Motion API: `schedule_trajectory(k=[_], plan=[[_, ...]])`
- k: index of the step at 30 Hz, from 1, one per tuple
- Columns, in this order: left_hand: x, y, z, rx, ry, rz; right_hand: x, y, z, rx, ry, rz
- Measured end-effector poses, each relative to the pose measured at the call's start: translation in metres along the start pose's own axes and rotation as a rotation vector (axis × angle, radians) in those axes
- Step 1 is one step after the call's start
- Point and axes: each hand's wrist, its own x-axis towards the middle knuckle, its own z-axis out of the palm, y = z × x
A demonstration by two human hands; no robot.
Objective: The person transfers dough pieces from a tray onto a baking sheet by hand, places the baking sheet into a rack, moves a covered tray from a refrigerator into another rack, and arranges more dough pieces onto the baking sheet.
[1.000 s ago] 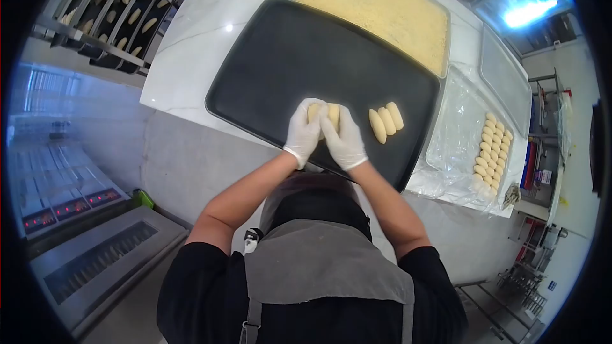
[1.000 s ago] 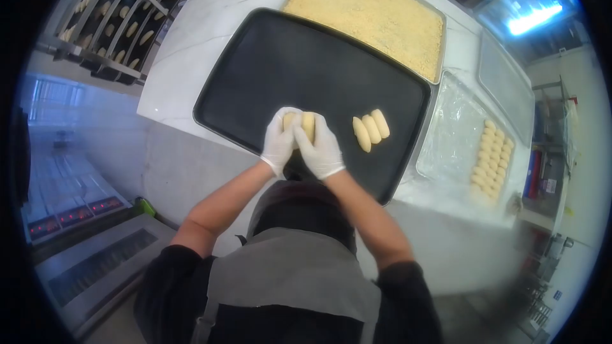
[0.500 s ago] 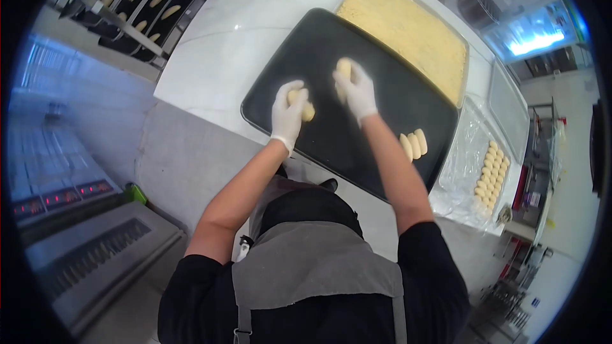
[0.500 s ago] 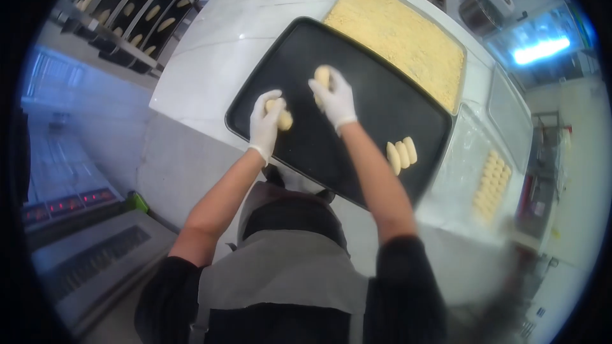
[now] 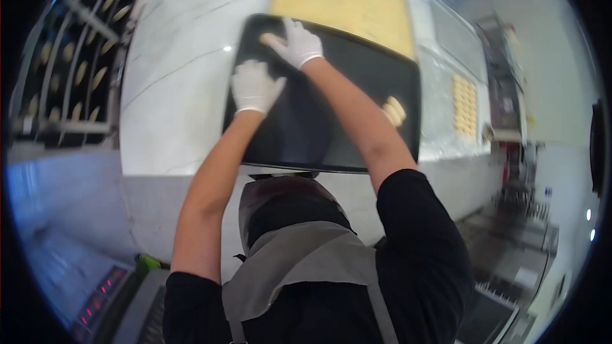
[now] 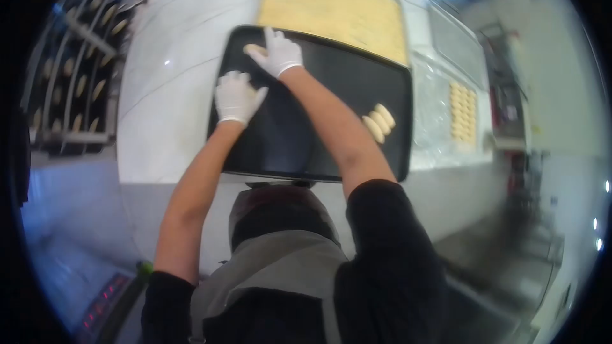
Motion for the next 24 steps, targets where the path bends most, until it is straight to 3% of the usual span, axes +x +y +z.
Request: schedule_trajectory(k=[1,4,6,9,11,13,15,19,22,24], plan=[[0.001,-0.002,0.001,0.025,0.000,0.003,-0.008,0.011,-0.007,0.118,0.153,0.033],[0.002,0.002,0.000,0.024,-0.076,-0.014,-0.073,0.074,-0.039,0.192,0.207,0.108],[-0.007,0.002,0.010,-0.035,0.307,0.069,-0.125,0.146,-0.048,0.012,0.337,0.184],[-0.036,0.036,-0.026,-0.218,0.356,0.134,-0.197,0.234,-0.060,-0.073,0.359,0.379],[-0.054,0.082,-0.021,-0.554,0.091,0.292,-0.231,0.269,-0.050,0.087,0.029,0.512],[-0.073,0.155,-0.018,-0.604,-0.150,0.389,-0.238,0.273,-0.049,0.217,-0.002,0.587],[-0.082,0.210,0.023,-0.537,-0.188,0.488,-0.224,0.260,-0.044,0.486,-0.065,0.711],[-0.088,0.261,0.064,-0.394,-0.075,0.298,-0.221,0.214,-0.044,0.617,0.036,0.632],[-0.083,0.264,0.054,-0.410,-0.318,0.192,-0.229,0.220,-0.033,0.751,0.121,0.407],[-0.098,0.259,0.052,-0.366,-0.180,0.174,-0.235,0.222,-0.037,0.789,0.046,0.265]])
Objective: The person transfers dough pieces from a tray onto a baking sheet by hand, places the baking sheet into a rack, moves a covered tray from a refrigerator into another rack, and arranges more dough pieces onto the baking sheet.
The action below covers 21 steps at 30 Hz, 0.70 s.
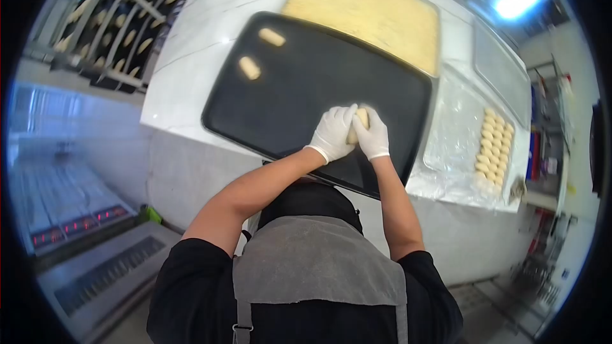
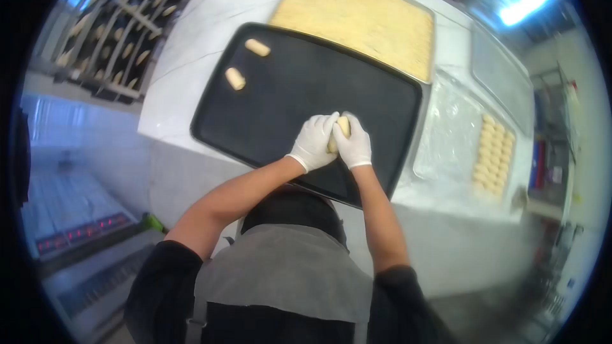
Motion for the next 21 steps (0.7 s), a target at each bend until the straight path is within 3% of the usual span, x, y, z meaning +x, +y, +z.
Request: schedule_trajectory(k=[2,6,9,14,15,17,19,21], plan=[[-0.018,0.003,0.000,0.039,0.199,0.106,-0.008,-0.001,0.003,0.006,-0.102,-0.087],[-0.053,0.007,-0.027,-0.083,0.213,-0.122,-0.014,-0.008,0.021,0.200,-0.222,-0.235],[-0.073,-0.004,-0.065,-0.188,0.181,-0.173,-0.022,-0.051,0.027,0.529,-0.574,0.202],[-0.098,-0.031,-0.120,-0.252,0.039,-0.209,-0.036,-0.080,0.063,0.659,-0.646,0.236],[-0.098,-0.038,-0.122,-0.255,0.048,-0.204,-0.038,-0.085,0.066,0.536,-0.535,0.052],[-0.100,-0.058,-0.127,-0.087,0.335,0.049,-0.038,-0.104,0.087,0.323,-0.345,-0.342],[-0.107,-0.078,-0.134,0.002,0.453,-0.049,-0.034,-0.119,0.107,0.389,-0.392,-0.243],[-0.118,-0.091,-0.156,-0.299,0.332,-0.261,-0.035,-0.131,0.130,0.331,-0.395,-0.288]])
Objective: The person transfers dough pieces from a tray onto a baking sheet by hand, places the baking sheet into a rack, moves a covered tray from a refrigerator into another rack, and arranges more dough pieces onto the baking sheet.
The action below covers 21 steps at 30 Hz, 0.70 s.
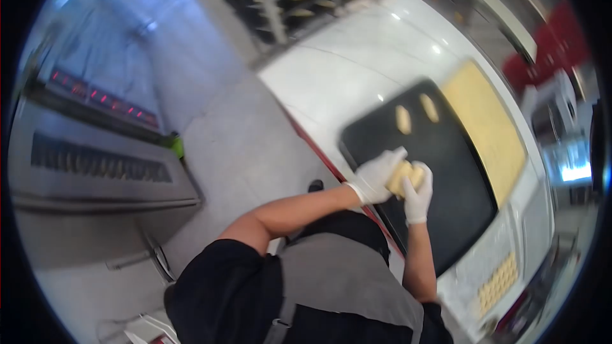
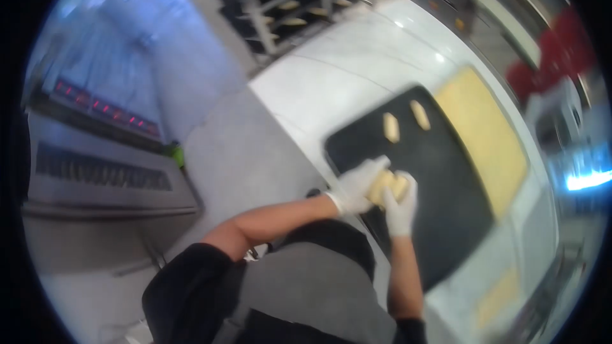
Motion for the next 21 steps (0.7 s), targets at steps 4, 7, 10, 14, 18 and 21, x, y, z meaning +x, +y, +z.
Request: schedule_trajectory(k=[4,7,10,14,18,21], plan=[[0.009,-0.025,-0.042,0.005,-0.173,-0.157,0.014,-0.013,0.050,0.099,-0.009,0.222],[0.023,-0.054,-0.057,-0.101,-0.359,-0.074,0.015,0.026,0.053,0.004,0.003,0.157],[0.041,-0.101,-0.018,-0.308,-0.384,0.212,0.002,0.019,0.065,-0.157,0.188,-0.011],[0.057,-0.077,-0.034,-0.467,-0.597,0.208,-0.015,-0.006,0.057,-0.228,0.320,-0.191],[0.052,-0.091,-0.018,-0.778,-0.977,0.068,-0.002,0.002,-0.017,0.530,-0.037,-0.127],[0.033,-0.104,-0.008,-1.132,-0.557,-0.316,0.026,0.042,-0.076,0.451,-0.156,0.037]])
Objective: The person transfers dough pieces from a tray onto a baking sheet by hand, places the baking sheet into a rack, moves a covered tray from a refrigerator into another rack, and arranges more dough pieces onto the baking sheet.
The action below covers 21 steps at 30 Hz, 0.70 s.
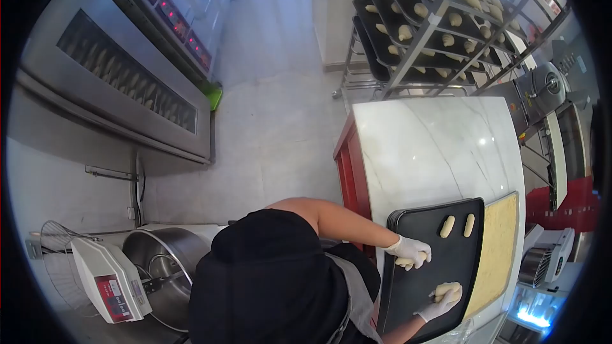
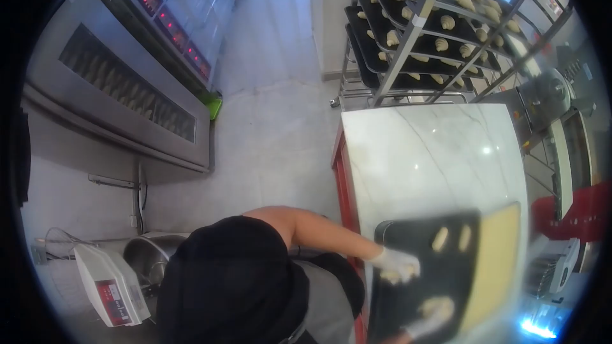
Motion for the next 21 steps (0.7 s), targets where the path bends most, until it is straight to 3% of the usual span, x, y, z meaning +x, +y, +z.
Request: schedule_trajectory(k=[1,3,6,7,10,12,13,15,21], plan=[[-0.002,0.003,-0.003,0.005,0.010,0.004,0.006,0.010,-0.014,-0.393,0.208,0.059],[-0.005,0.010,0.000,-0.268,0.266,-0.059,0.002,0.031,-0.045,-0.790,0.408,0.116],[-0.013,0.031,0.016,-0.425,0.464,-0.026,-0.005,0.065,-0.086,-1.280,0.467,0.214],[-0.016,0.041,0.024,-0.437,0.526,0.029,-0.001,0.068,-0.088,-1.279,0.453,0.206],[-0.012,0.059,0.040,-0.427,0.632,0.098,0.006,0.035,-0.004,-1.163,0.549,-0.464],[0.002,0.062,0.050,-0.384,0.686,0.084,0.010,-0.009,0.108,-0.897,0.096,-0.509],[0.009,0.061,0.055,-0.364,0.683,0.069,0.016,-0.023,0.136,-0.895,0.096,-0.513],[0.021,0.052,0.063,-0.327,0.649,0.008,0.029,-0.043,0.165,-1.114,-0.317,-0.689],[0.028,0.039,0.069,-0.255,0.578,-0.104,0.050,-0.053,0.157,-0.894,-0.564,-0.504]])
